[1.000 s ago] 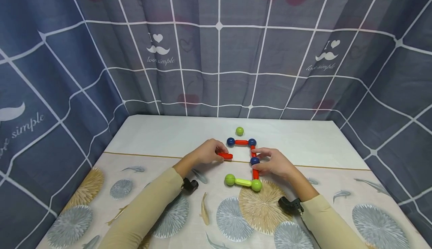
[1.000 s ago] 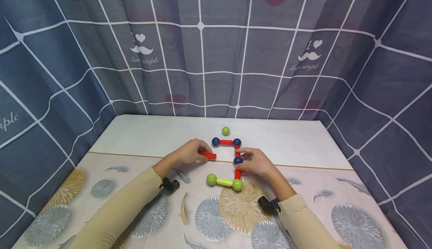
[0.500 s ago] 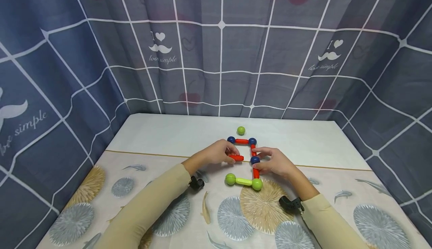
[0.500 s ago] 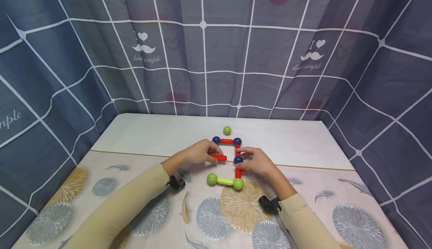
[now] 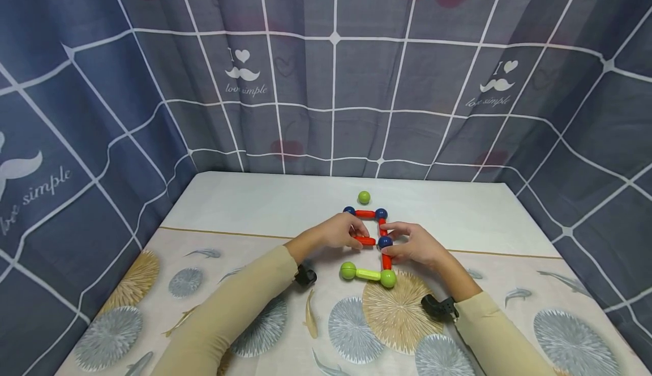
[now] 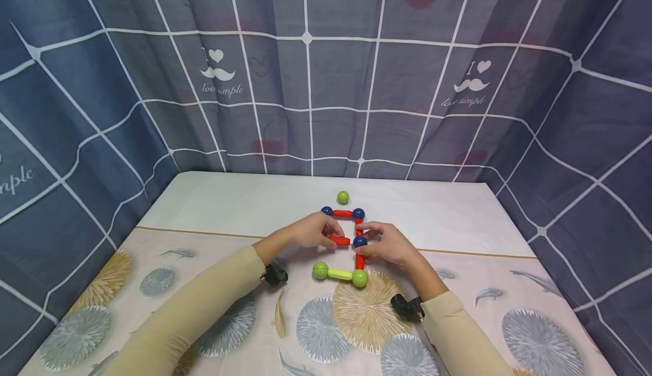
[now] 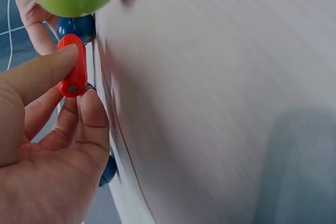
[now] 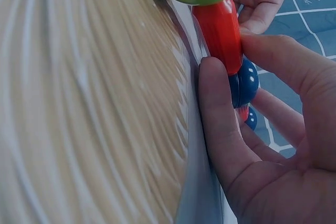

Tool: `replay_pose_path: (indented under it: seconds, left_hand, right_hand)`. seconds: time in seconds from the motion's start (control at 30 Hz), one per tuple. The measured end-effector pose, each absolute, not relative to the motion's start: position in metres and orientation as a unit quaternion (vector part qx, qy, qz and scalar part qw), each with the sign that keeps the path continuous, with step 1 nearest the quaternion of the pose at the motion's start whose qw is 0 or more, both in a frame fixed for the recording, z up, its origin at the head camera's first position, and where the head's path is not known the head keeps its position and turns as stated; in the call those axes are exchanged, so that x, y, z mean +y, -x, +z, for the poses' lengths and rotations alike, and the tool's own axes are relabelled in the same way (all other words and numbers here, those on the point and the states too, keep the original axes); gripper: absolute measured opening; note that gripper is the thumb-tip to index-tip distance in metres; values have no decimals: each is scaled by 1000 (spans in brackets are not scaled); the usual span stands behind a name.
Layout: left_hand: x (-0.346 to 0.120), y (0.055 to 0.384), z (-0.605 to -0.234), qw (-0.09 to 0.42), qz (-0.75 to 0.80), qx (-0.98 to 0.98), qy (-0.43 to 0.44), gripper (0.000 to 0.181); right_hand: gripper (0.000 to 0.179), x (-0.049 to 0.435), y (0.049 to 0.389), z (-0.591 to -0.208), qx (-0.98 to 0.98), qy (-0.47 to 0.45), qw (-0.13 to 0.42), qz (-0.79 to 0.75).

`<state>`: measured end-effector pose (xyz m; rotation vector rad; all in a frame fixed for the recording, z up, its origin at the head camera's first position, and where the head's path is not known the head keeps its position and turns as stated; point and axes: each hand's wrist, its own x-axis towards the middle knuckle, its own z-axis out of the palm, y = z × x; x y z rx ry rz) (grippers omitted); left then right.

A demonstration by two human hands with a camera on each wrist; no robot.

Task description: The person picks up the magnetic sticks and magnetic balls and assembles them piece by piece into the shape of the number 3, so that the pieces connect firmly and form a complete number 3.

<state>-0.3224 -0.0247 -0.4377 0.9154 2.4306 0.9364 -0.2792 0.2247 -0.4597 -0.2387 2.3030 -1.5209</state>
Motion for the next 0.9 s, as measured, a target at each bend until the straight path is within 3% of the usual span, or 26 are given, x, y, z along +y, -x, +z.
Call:
replay_pose_path:
  seconds: [0.57, 0.9]
  left_hand:
    - [-20, 328, -438, 187, 356, 862, -308, 21]
    - [-14, 361, -427, 64, 360, 892, -266, 17]
  right_hand:
    - [68, 223, 277, -458, 813, 91, 182, -545]
    - [69, 223, 279, -458, 807, 88, 185, -553]
